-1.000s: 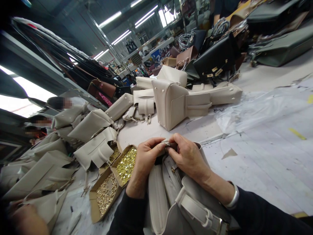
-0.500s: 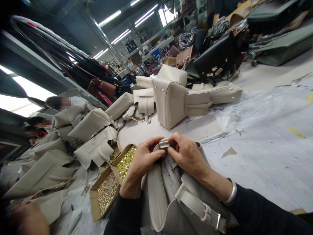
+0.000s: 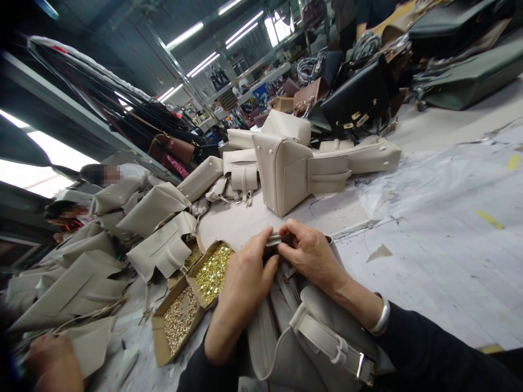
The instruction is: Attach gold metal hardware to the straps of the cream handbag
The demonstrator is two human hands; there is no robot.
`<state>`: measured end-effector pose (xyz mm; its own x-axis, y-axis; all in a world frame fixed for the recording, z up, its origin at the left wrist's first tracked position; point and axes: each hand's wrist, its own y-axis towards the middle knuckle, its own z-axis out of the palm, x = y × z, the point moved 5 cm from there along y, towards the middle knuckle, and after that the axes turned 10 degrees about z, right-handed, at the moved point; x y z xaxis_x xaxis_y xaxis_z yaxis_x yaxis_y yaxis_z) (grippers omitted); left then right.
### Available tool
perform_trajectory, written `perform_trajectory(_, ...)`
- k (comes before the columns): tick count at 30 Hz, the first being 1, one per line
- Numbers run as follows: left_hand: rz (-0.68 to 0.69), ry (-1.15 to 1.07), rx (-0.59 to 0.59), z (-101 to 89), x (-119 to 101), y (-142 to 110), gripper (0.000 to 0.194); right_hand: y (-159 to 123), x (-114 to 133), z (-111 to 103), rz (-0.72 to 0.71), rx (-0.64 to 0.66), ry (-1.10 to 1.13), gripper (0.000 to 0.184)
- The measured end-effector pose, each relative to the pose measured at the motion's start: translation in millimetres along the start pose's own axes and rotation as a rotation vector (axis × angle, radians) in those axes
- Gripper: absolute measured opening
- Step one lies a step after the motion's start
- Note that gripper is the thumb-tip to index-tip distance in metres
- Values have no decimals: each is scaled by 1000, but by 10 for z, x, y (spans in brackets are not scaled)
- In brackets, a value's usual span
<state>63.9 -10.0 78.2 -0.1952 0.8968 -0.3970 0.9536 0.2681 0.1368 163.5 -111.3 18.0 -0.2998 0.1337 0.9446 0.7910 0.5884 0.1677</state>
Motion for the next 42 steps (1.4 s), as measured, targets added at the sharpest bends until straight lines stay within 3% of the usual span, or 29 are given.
perform_trajectory(2,-16,-65,-11,18,43,28,56,5,2,-9,11,-1,11,9)
perform_trajectory(7,-52,-495,-80,123,323,134,39,4,16,-4,7,-2,7,9)
perform_trajectory(10,-80,-578,-139,144,404,117,35,2,23,15,-9,8,5,9)
perform_trajectory(28,-121,-471,-141,137,427,62,30,47,15,58,-32,77,46,7)
perform_trajectory(42,-170,-313,-188,155,467,34,27,99,78,116,-114,82,-134,8)
